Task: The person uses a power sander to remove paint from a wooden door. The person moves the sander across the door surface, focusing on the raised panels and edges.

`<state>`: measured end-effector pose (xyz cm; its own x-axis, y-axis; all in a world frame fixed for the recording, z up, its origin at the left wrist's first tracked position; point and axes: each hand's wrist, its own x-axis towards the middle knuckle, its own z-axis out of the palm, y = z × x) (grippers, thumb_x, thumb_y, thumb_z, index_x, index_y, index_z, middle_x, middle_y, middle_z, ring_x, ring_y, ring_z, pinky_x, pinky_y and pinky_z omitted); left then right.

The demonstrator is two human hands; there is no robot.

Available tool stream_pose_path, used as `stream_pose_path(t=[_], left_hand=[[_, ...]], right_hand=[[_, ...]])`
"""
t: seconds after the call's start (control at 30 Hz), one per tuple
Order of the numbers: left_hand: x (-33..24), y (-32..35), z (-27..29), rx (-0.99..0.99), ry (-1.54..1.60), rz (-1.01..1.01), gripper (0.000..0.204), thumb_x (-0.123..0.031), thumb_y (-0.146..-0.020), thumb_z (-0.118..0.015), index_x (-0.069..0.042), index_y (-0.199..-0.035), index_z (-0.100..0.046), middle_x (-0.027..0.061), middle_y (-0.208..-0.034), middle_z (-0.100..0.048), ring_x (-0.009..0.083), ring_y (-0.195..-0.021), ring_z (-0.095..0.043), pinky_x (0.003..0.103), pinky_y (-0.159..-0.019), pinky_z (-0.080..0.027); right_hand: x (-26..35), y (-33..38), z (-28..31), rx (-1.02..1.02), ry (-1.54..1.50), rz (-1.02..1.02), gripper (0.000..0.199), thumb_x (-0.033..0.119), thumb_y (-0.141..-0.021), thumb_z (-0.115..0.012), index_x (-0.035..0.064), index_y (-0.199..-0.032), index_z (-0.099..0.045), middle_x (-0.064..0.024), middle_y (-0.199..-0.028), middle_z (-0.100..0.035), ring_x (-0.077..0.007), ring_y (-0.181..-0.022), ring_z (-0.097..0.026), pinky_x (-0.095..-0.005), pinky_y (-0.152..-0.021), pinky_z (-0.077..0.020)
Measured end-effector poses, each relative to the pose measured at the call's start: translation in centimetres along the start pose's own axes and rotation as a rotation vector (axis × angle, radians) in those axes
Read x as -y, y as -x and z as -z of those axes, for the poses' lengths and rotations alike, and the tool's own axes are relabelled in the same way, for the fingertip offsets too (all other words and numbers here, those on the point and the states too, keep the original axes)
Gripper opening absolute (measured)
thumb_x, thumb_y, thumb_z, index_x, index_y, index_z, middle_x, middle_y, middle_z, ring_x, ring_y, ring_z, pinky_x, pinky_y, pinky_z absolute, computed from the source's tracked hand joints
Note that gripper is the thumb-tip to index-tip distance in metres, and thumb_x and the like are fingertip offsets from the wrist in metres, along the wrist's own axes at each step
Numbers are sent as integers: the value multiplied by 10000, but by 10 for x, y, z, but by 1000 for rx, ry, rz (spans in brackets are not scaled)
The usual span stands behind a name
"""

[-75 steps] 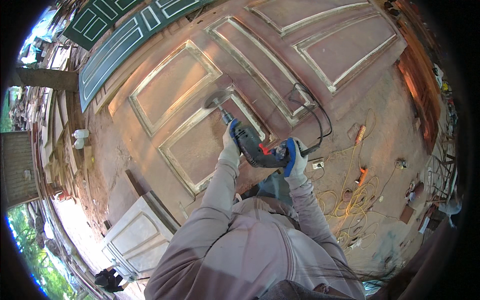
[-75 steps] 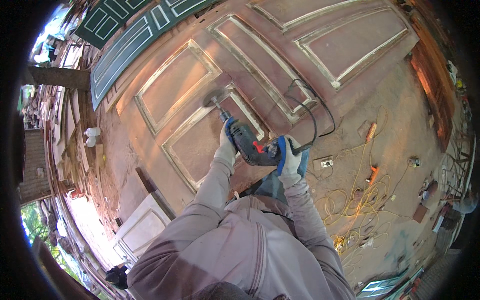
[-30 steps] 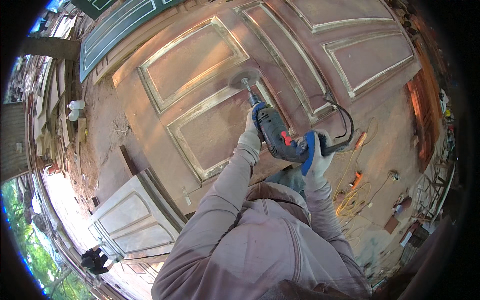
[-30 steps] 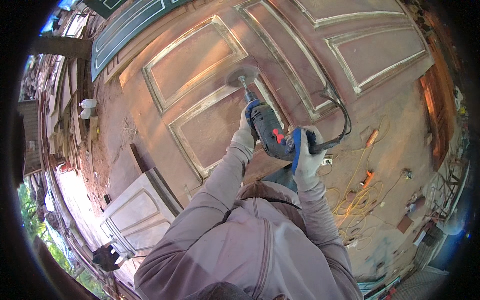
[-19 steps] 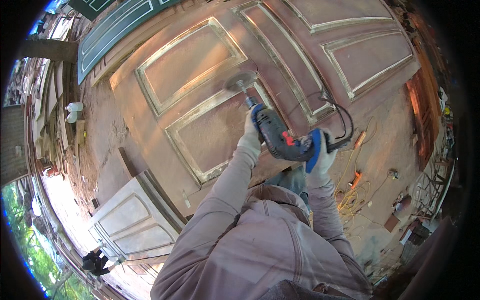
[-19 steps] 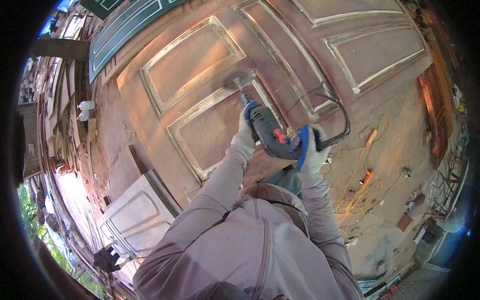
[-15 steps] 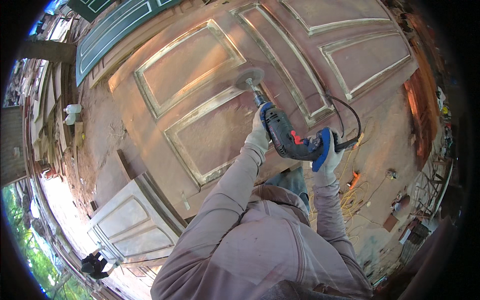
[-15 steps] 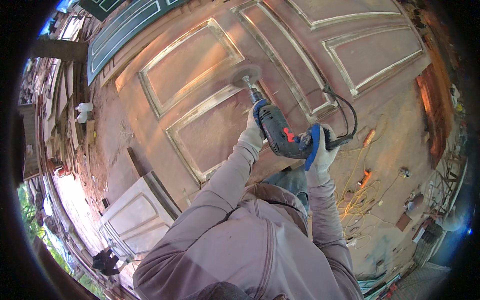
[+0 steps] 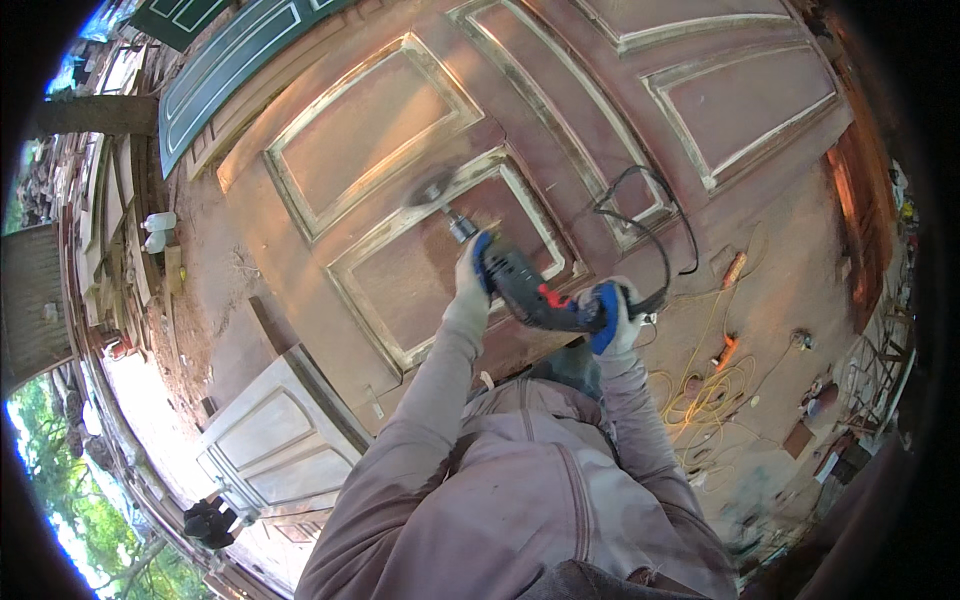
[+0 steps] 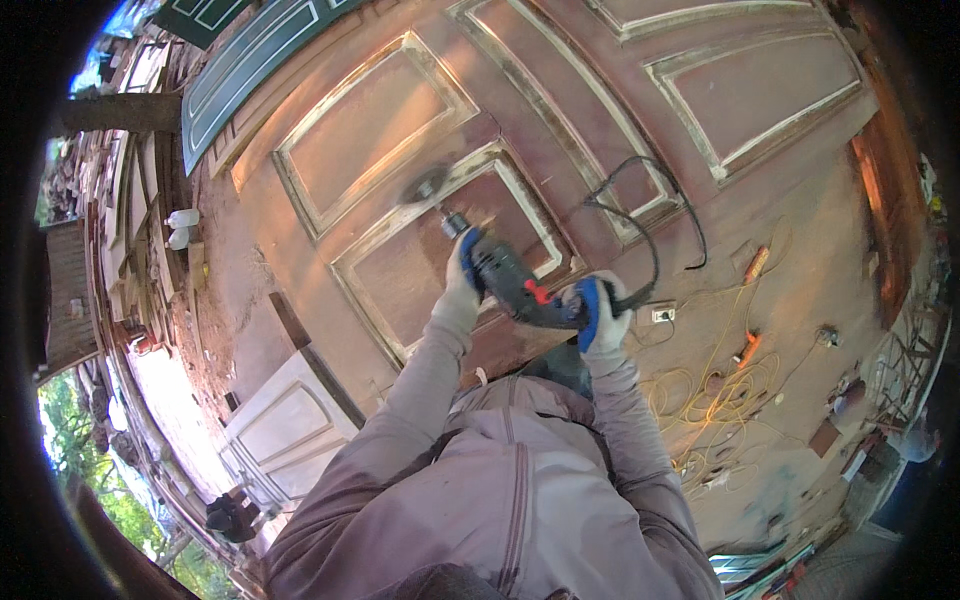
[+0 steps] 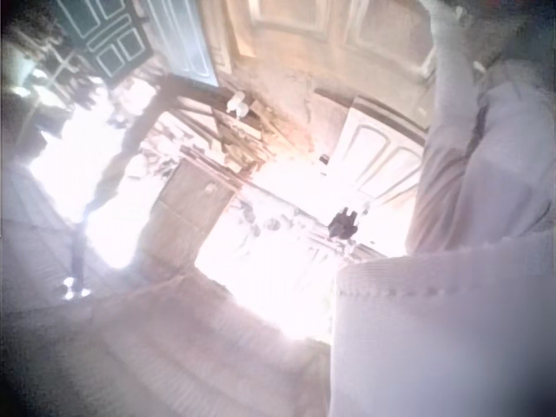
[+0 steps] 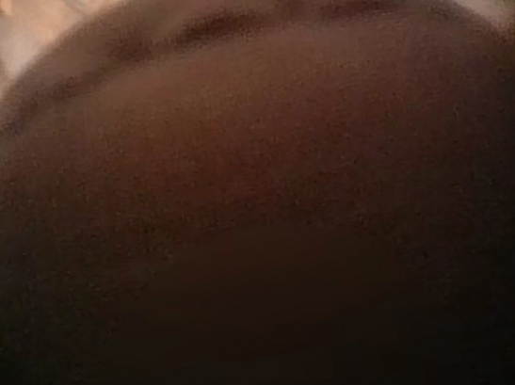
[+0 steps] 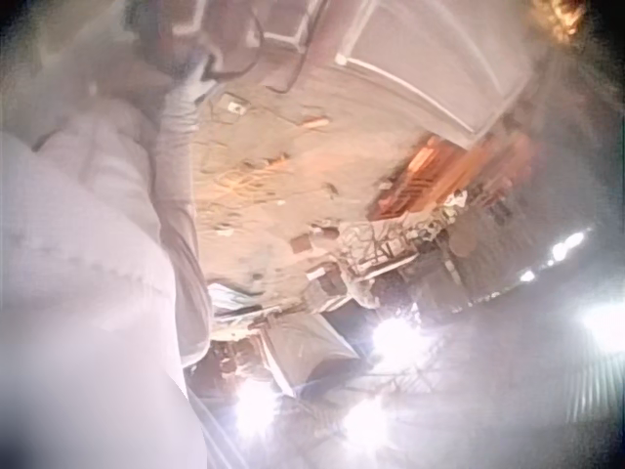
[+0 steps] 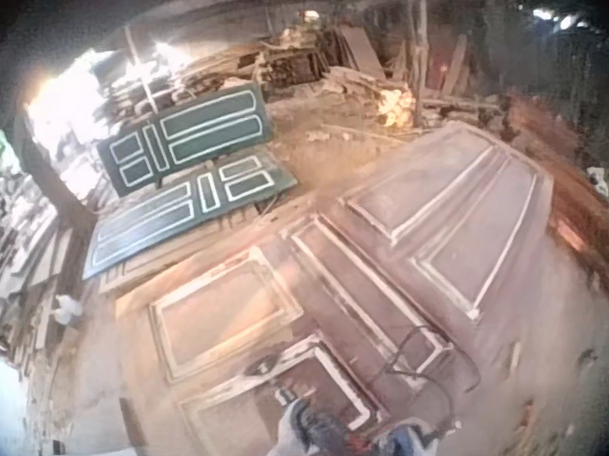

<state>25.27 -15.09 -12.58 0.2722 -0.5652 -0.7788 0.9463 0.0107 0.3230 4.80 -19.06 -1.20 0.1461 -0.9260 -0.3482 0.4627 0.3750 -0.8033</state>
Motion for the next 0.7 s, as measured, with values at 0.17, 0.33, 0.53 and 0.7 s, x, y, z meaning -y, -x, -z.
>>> stream_pose_path(t=[0.17, 0.33, 0.53, 0.7], left_hand=[[30, -27, -46, -4, -345, -8, 316, -277, -781, -689, -57, -999, -625, 37, -812, -614, 155, -683, -590, 298, -631, -481], [16, -12, -46, -33, -410, -146, 322, -280, -780, -685, -39, -983, -617, 42, -826, -618, 155, -711, -601, 274, -652, -480], [12, -10, -40, 36, -379, -101, 303, -258, -770, -700, -34, -958, -622, 51, -829, -624, 163, -698, -605, 295, -648, -495], [19, -13, -25, 26, -299, -119, 330, -283, -756, -713, -49, -974, -632, 50, -811, -621, 164, -654, -590, 306, -602, -486]], right_hand=[[21, -13, 32, -20, -117, 99, 204, 192, -910, -500, 73, -747, -470, -44, -568, -447, -182, -522, -450, -375, -592, -424], [3, -8, 31, -49, -187, 100, 148, 136, -903, -515, 45, -790, -492, -55, -600, -475, -186, -524, -477, -400, -603, -467], [-5, 4, 32, -56, -193, 97, 154, 156, -915, -498, 46, -809, -485, -52, -592, -466, -186, -532, -477, -402, -602, -466], [-8, -2, 40, 31, -260, 77, 130, 148, -916, -489, 43, -841, -487, -64, -623, -482, -200, -549, -497, -415, -594, -465]])
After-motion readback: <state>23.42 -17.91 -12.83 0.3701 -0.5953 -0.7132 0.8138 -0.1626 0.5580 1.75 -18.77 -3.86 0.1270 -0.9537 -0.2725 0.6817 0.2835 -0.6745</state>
